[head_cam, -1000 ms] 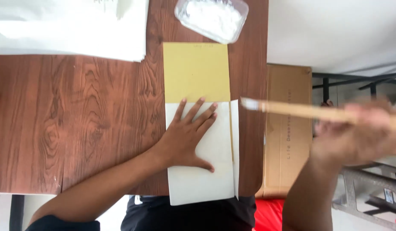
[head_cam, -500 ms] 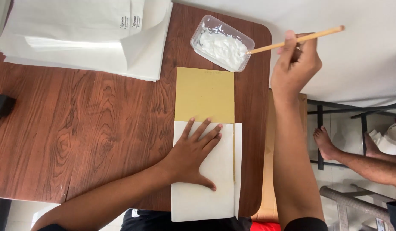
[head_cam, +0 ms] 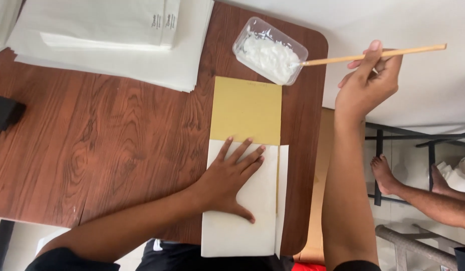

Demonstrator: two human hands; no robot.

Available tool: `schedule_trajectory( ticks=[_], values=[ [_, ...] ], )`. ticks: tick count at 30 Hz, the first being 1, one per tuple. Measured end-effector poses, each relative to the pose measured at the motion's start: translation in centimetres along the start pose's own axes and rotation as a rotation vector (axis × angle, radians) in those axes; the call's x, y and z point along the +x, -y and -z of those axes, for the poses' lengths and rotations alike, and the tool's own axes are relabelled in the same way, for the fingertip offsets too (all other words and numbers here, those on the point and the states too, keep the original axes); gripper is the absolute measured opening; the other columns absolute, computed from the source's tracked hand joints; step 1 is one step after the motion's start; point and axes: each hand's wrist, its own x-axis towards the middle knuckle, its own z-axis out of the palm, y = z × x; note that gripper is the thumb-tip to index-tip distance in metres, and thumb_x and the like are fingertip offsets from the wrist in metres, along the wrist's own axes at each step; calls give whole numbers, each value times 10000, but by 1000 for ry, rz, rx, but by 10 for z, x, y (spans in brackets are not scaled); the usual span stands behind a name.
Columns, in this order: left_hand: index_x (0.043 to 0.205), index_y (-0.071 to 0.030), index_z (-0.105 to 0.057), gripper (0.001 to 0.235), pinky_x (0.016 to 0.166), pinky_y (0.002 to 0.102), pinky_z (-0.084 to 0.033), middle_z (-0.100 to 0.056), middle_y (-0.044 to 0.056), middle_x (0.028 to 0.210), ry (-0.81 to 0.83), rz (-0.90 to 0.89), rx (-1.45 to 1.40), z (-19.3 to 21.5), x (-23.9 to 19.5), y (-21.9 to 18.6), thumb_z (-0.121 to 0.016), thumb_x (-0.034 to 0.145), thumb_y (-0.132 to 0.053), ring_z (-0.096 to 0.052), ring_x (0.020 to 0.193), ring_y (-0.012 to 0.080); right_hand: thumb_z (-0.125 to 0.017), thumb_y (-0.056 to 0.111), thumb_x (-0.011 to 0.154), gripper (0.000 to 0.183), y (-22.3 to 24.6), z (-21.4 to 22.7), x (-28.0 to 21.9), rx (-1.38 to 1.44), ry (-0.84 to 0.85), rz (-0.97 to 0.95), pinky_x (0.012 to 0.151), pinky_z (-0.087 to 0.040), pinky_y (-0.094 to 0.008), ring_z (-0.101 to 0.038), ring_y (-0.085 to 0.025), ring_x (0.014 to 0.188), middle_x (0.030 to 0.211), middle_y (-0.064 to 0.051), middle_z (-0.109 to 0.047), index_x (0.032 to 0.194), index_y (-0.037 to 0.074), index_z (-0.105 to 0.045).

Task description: Manually folding paper sheets around a template and applying glue with a stick to create bags.

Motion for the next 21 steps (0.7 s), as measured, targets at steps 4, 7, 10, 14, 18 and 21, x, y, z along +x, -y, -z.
schedule_trajectory(
  ticks=[4,7,10,14,18,21],
  values=[
    [1503,-10,-436,1402,1243,654,-36,-306,189,1648,-30,-2,80,-3,-4,-1,-496,556,-1043,-201,1546,413,-548,419,1029,387,-7,-2,-1,147,-93,-202,330,-466,-243,-545,-143,441,679,-77,-611,889,58,-550],
    [1489,-1,-453,1406,1237,676,-64,-394,204,1564,-52,-10,127,-4,-4,-1,-479,559,-1054,-313,1486,398,-558,459,993,404,-6,8,0,220,-146,-296,344,-438,-251,-554,-146,438,659,-67,-615,881,71,-559],
    [1463,11,-469,1407,1215,702,-114,-457,149,1444,-52,-14,160,-3,-4,-3,-496,554,-1063,-405,1372,345,-527,468,1000,395,-1,25,-7,244,-164,-326,353,-359,-250,-532,-159,381,670,-69,-643,893,88,-553],
    [1432,-20,-505,1365,1188,706,-183,-492,131,1443,-48,-12,186,-5,-6,-4,-541,551,-1062,-431,1363,341,-490,564,948,453,17,52,-19,299,-210,-414,393,-290,-254,-524,-148,429,683,-51,-556,934,113,-524],
    [1359,-46,-551,1232,1179,714,-186,-461,201,1526,-19,-24,179,-10,-9,-5,-535,614,-1027,-413,1409,414,-533,618,905,520,28,91,-42,317,-246,-417,377,-360,-254,-520,-152,441,675,-44,-531,953,100,-542],
    [1355,-81,-543,1199,1179,709,-190,-435,194,1546,23,-20,187,-13,-8,-6,-541,621,-1029,-378,1434,419,-652,601,892,488,43,127,-75,371,-288,-416,395,-404,-257,-499,-111,486,681,-17,-551,971,122,-596]
  ],
)
